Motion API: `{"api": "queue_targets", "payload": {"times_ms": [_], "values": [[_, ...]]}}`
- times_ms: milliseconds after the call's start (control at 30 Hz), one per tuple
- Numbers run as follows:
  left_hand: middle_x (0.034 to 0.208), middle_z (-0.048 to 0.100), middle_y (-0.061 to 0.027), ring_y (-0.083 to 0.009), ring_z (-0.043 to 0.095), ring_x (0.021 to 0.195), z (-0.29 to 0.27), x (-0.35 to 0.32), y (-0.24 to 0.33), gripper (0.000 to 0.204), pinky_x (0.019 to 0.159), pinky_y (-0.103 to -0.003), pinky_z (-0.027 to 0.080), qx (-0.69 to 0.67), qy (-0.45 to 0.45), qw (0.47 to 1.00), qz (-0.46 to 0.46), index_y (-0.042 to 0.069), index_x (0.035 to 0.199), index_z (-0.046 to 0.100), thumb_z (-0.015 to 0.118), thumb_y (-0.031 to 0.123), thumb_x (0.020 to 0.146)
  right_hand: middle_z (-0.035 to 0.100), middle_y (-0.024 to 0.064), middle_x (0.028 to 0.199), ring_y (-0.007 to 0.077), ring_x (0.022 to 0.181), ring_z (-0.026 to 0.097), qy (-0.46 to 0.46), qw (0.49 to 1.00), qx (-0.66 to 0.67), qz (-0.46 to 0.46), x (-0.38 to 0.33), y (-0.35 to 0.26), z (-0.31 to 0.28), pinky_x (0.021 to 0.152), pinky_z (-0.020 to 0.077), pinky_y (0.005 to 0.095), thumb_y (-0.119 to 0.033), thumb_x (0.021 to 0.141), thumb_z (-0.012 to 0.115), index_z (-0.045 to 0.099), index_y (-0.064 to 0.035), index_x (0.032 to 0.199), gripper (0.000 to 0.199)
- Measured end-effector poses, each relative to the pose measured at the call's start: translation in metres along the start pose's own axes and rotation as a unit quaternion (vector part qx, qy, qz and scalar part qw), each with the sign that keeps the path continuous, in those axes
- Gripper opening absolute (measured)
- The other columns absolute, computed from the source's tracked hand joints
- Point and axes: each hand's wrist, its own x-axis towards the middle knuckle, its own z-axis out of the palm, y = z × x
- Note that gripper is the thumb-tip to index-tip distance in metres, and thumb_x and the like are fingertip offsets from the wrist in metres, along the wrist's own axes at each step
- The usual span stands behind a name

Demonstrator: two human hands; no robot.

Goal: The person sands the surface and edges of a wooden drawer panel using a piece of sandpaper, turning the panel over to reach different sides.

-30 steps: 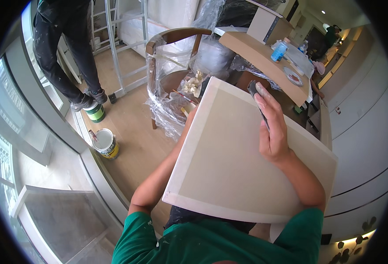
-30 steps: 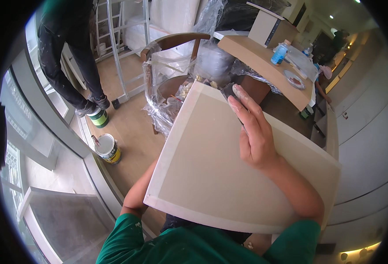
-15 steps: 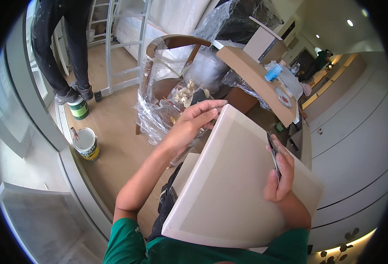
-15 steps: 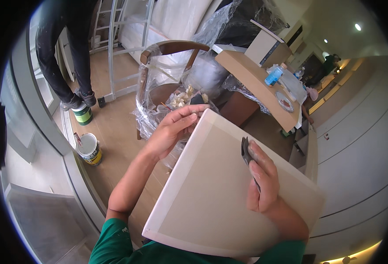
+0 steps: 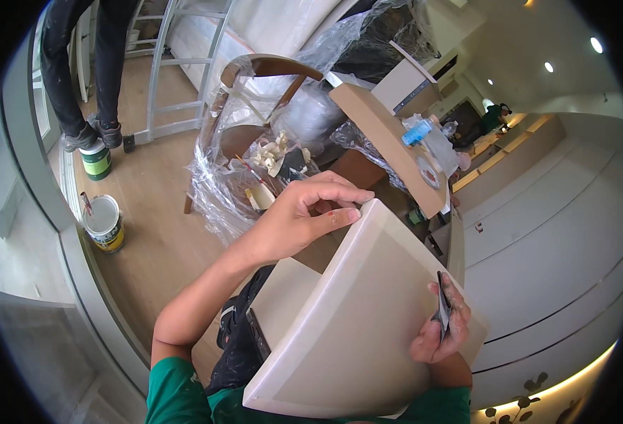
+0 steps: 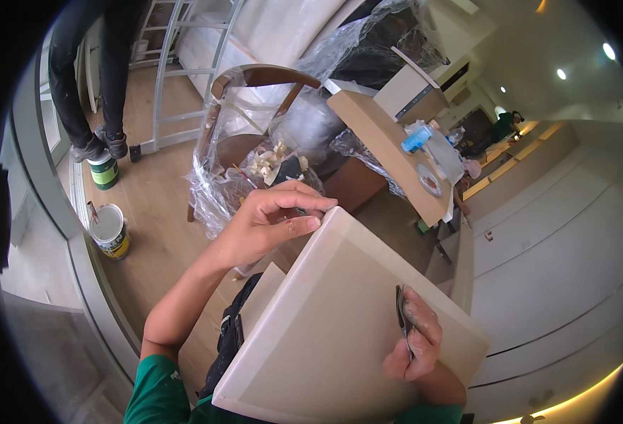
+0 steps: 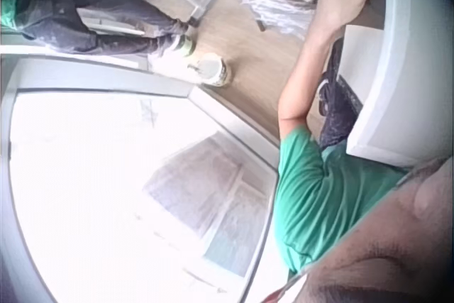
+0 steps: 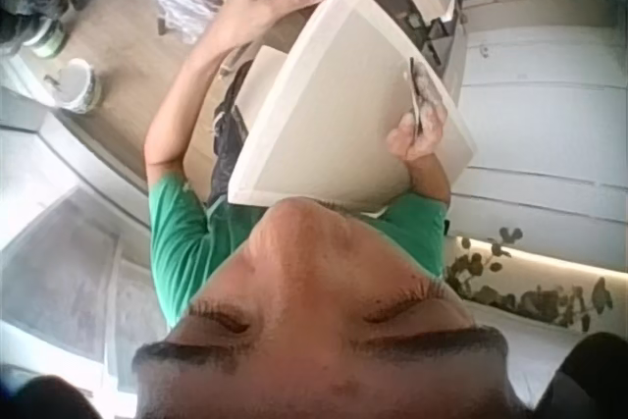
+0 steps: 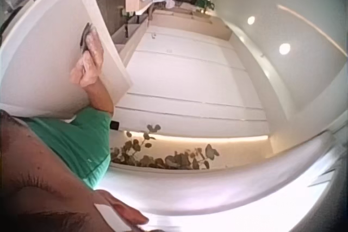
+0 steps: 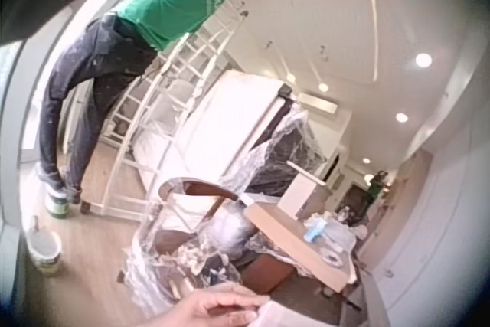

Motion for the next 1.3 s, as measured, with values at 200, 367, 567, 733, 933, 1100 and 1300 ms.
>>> {"api": "queue_targets", "payload": {"times_ms": [200,367,567,733,933,1100,1300], "values": [[0.119,0.07,-0.0061,-0.0132,0.062,0.116,0.003,-0.009,0.0,0.024,0.101,-0.029,0.051,0.066,0.046,0.995,0.052,0.002,0.124,0.079,0.073,0.002,0.1,0.048,0.039,0.145,0.0565,0.128,0.06,0.003,0.999,0.025,0.019,0.001,-0.001,0.005,0.097,0.0599,0.058,-0.009,0.104,0.04,0.035,-0.0002,0.159,0.056],[0.115,0.072,-0.0075,-0.0133,0.066,0.11,0.007,-0.006,0.001,0.019,0.099,-0.029,0.053,-0.03,0.095,0.995,-0.019,0.0,0.118,0.08,0.073,0.002,0.1,0.05,0.0376,0.145,0.0559,0.128,0.06,-0.01,0.999,0.029,0.019,0.006,0.0,0.008,0.096,0.0619,0.0562,-0.008,0.106,0.04,0.035,-0.0004,0.159,0.054],[0.111,0.072,-0.0077,-0.0129,0.069,0.1,0.007,-0.008,0.008,0.013,0.09,-0.028,0.057,0.035,0.142,0.988,-0.039,-0.001,0.111,0.081,0.076,0.002,0.099,0.051,0.0348,0.144,0.0556,0.128,0.06,-0.02,0.998,0.055,0.02,0.012,-0.001,0.011,0.099,0.061,0.058,-0.008,0.107,0.04,0.037,-0.0016,0.157,0.05],[0.108,0.073,-0.0077,-0.0122,0.07,0.096,0.007,-0.007,0.012,0.01,0.085,-0.027,0.059,0.045,0.149,0.987,-0.037,-0.002,0.107,0.081,0.077,0.002,0.098,0.06,0.0357,0.137,0.0569,0.126,0.063,0.041,0.993,0.105,0.029,0.015,-0.001,0.023,0.1,0.0569,0.0575,-0.005,0.102,0.044,0.054,-0.0011,0.145,0.044],[0.101,0.074,-0.0048,-0.0102,0.069,0.09,0.006,-0.005,0.014,0.006,0.078,-0.026,0.056,0.01,0.164,0.985,-0.052,0.001,0.1,0.081,0.078,0.005,0.097,0.064,0.0357,0.132,0.0548,0.12,0.067,0.037,0.995,0.094,0.013,0.025,0.002,0.026,0.093,0.0605,0.054,0.003,0.098,0.047,0.058,0.0012,0.138,0.042],[0.096,0.076,-0.0015,-0.0063,0.064,0.081,0.007,-0.002,0.014,0.004,0.067,-0.024,0.047,-0.016,0.172,0.982,-0.075,0.006,0.097,0.08,0.079,0.01,0.097,0.066,0.0316,0.131,0.0519,0.118,0.069,0.031,0.995,0.087,0.024,0.031,-0.001,0.025,0.091,0.0622,0.0514,0.005,0.096,0.054,0.061,0.0016,0.132,0.037],[0.095,0.076,-0.0004,-0.0061,0.064,0.081,0.011,0.0,0.009,0.003,0.066,-0.023,0.046,-0.043,0.164,0.982,-0.077,0.006,0.098,0.078,0.078,0.009,0.098,0.066,0.0301,0.133,0.051,0.119,0.07,0.003,0.997,0.078,0.03,0.032,-0.001,0.02,0.091,0.062,0.0512,0.004,0.098,0.057,0.06,0.0011,0.133,0.035]]}}
